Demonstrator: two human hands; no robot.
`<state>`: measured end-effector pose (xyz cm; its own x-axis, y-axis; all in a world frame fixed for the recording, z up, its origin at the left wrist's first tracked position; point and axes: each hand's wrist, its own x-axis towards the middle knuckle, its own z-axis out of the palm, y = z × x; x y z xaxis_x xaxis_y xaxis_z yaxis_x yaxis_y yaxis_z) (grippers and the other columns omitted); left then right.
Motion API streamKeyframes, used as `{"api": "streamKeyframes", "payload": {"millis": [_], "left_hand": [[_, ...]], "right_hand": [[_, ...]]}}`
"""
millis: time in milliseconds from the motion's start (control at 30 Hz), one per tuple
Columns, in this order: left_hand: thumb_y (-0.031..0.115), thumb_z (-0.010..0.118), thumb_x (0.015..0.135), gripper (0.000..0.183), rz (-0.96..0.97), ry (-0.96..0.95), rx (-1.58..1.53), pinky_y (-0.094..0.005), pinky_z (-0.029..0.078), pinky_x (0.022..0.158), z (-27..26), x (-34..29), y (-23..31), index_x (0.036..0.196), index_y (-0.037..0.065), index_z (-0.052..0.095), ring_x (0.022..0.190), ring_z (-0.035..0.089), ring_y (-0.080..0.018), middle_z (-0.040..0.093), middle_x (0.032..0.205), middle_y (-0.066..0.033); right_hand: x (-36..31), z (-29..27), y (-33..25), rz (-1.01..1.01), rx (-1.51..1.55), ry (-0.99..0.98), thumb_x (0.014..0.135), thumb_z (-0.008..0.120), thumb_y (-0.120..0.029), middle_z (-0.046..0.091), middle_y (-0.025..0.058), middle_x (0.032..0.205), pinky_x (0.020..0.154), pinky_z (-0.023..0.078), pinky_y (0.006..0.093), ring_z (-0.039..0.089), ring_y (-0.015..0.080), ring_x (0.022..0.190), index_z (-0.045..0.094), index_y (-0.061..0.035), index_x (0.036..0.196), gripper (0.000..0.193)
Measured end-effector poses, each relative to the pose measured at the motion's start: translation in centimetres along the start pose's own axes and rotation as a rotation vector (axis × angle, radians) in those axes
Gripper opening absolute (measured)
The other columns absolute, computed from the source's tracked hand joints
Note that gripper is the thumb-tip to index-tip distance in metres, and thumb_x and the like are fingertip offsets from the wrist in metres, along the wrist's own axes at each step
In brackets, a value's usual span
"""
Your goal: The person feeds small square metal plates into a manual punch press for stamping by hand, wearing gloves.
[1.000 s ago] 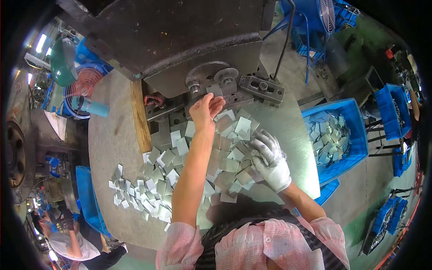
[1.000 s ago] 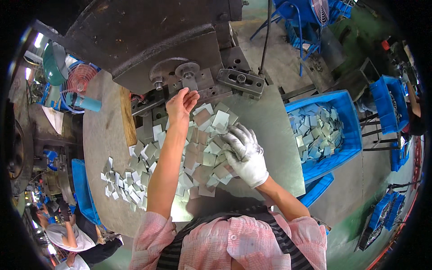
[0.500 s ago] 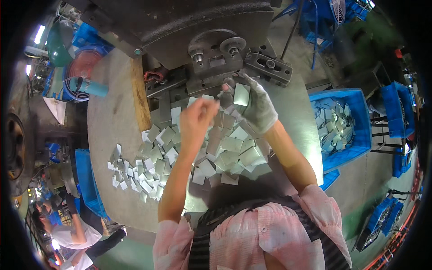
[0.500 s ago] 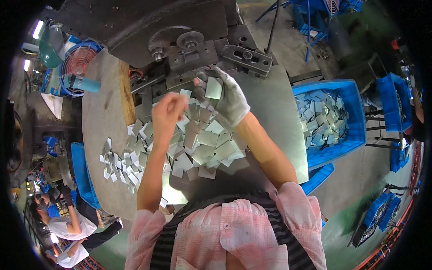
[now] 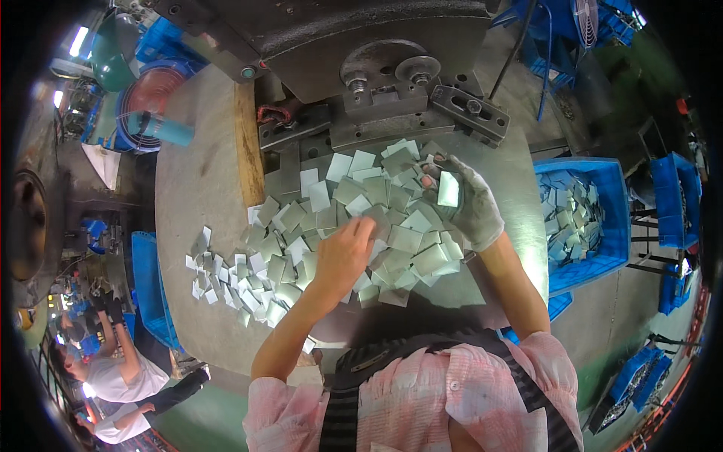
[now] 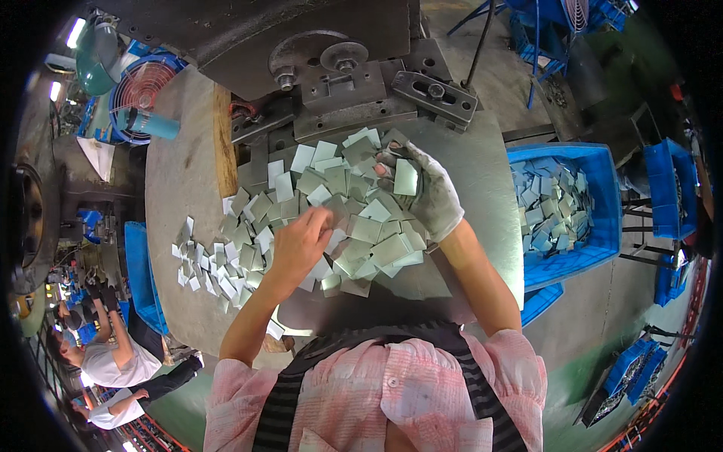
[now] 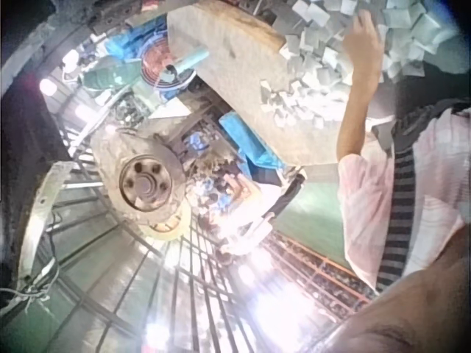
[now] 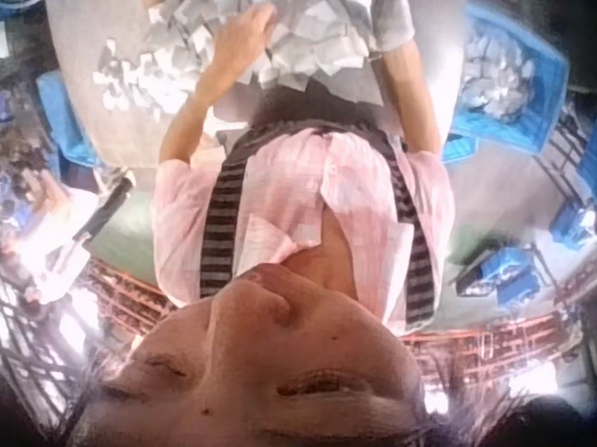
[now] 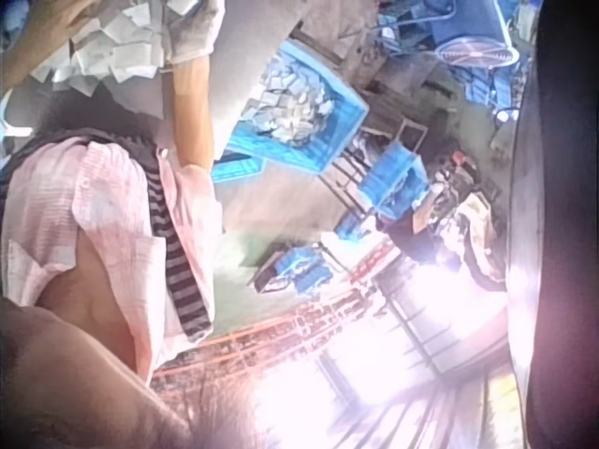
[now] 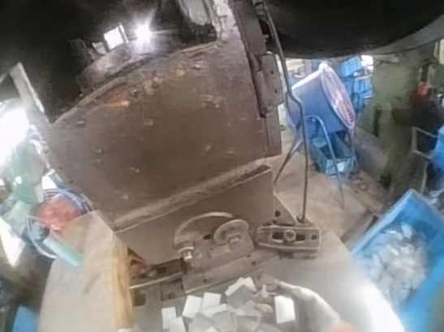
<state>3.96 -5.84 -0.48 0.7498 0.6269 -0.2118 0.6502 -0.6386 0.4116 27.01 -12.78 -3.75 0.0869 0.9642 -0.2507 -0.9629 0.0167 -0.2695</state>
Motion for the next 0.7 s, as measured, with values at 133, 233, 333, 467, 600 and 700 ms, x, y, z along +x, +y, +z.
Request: {"api": "streamKeyframes", "payload": {"millis": [133,233,333,467,600,700], "left_hand": [[0.014,0.075,0.065,0.037,0.040,0.197,0.086,-0.0391,0.048,0.066,-0.5,0.4,-0.1,0.092,0.010,0.050,0.095,0.055,-0.0274,0.048,0.100,-0.0049],[0.014,0.076,0.063,0.041,0.086,0.182,0.053,-0.0390,0.048,0.067,-0.9,0.9,-0.6,0.095,0.010,0.050,0.094,0.054,-0.0270,0.047,0.099,-0.0049],[0.014,0.077,0.062,0.044,0.086,0.111,0.041,-0.0388,0.048,0.068,-1.1,1.2,-0.9,0.097,0.010,0.051,0.094,0.053,-0.0264,0.046,0.098,-0.0045],[0.016,0.078,0.062,0.045,0.091,0.149,0.098,-0.0389,0.046,0.069,-1.4,1.9,-1.2,0.096,0.010,0.050,0.093,0.053,-0.0257,0.047,0.095,-0.0037],[0.016,0.078,0.062,0.044,0.111,0.153,0.101,-0.0384,0.046,0.072,-2.0,2.7,-1.8,0.096,0.010,0.050,0.092,0.053,-0.0261,0.048,0.091,-0.0036],[0.015,0.075,0.068,0.035,0.129,0.171,0.035,-0.0349,0.047,0.068,-2.6,3.2,-1.9,0.093,0.008,0.052,0.082,0.057,-0.0196,0.052,0.086,-0.0030]], "right_hand": [[-0.7,0.1,0.0,-0.016,-0.049,0.072,0.094,0.045,-0.021,0.060,0.0157,0.106,0.085,0.052,0.0402,0.061,0.0238,0.092,0.050,0.0007,0.115,0.031],[-0.7,0.3,0.0,-0.025,-0.059,0.082,0.095,0.045,-0.022,0.061,0.0168,0.104,0.083,0.053,0.0424,0.062,0.0250,0.092,0.050,0.0010,0.114,0.030],[-0.6,0.5,-0.1,0.009,-0.039,0.068,0.095,0.046,-0.023,0.061,0.0159,0.104,0.081,0.053,0.0415,0.063,0.0251,0.091,0.051,-0.0004,0.112,0.029],[-0.7,0.6,-0.1,0.018,-0.048,0.099,0.094,0.047,-0.025,0.061,0.0147,0.105,0.078,0.054,0.0395,0.063,0.0241,0.091,0.052,-0.0024,0.110,0.028],[-0.7,0.4,0.0,0.014,-0.058,0.078,0.094,0.047,-0.024,0.061,0.0147,0.105,0.079,0.054,0.0397,0.063,0.0246,0.093,0.052,-0.0026,0.111,0.028],[-0.7,0.2,0.1,-0.001,-0.085,0.071,0.094,0.046,-0.024,0.061,0.0151,0.105,0.079,0.054,0.0398,0.063,0.0251,0.093,0.052,-0.0026,0.111,0.028]]}}
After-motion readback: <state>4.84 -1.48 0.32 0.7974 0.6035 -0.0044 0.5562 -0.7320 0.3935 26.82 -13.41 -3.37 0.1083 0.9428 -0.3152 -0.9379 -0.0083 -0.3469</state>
